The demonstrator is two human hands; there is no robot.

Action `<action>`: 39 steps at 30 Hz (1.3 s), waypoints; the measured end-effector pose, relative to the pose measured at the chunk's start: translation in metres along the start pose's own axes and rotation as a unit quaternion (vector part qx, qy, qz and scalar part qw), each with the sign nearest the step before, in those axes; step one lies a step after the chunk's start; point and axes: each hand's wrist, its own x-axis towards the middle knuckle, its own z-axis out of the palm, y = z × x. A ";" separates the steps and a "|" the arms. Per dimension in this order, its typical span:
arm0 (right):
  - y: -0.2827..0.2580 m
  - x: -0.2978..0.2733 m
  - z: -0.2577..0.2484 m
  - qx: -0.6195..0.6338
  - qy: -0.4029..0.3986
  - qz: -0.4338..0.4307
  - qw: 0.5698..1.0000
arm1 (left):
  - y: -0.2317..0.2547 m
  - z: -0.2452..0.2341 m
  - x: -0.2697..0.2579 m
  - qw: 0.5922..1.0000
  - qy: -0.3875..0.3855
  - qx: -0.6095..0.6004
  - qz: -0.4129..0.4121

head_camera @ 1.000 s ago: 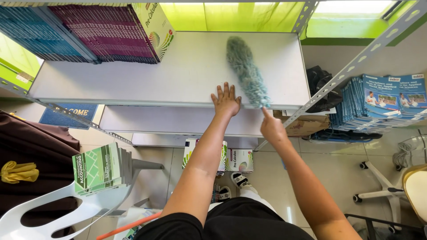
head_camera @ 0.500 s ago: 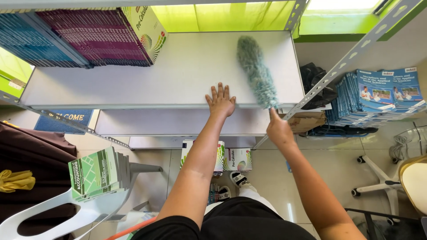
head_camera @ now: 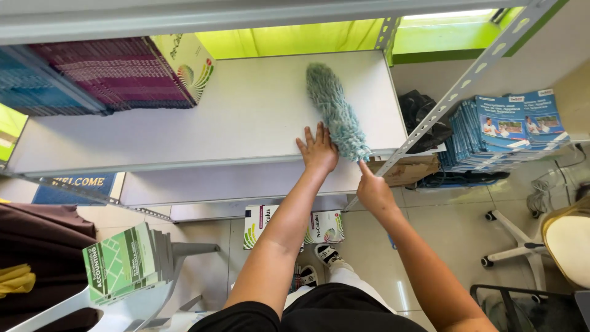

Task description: Dusting a metal bookshelf with a microfiber duster.

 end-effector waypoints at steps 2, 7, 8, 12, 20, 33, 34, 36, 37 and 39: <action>0.024 0.015 -0.007 0.021 0.017 0.014 1.000 | 0.011 0.009 0.007 1.000 -0.001 0.002 0.014; 0.047 0.037 -0.022 0.051 0.038 0.092 0.994 | 0.045 0.014 0.014 0.999 -0.014 0.007 0.040; 0.048 0.036 -0.018 0.026 0.026 0.104 0.994 | 0.051 0.009 0.012 0.999 -0.030 0.005 0.040; 0.030 -0.002 -0.020 -0.043 -0.030 0.130 0.990 | 0.059 0.035 0.031 0.995 -0.023 -0.081 0.062; 0.040 0.020 -0.025 -0.008 -0.050 0.139 0.989 | 0.126 0.023 0.054 0.984 -0.055 -0.129 0.107; 0.093 0.079 0.003 0.431 0.039 0.068 0.899 | 0.183 -0.001 0.137 0.995 -0.058 -0.070 -0.035; 0.090 0.079 -0.002 0.430 0.040 0.069 0.899 | 0.184 -0.002 0.143 0.995 -0.059 -0.071 -0.035; 0.085 0.080 -0.011 0.499 -0.004 0.120 0.859 | 0.185 -0.004 0.155 0.995 -0.059 -0.071 -0.045; 0.085 0.081 -0.012 0.498 -0.004 0.121 0.859 | 0.187 -0.005 0.157 0.995 -0.060 -0.071 -0.044; 0.083 0.084 -0.011 0.522 -0.015 0.125 0.844 | 0.190 -0.007 0.160 0.994 -0.064 -0.068 -0.055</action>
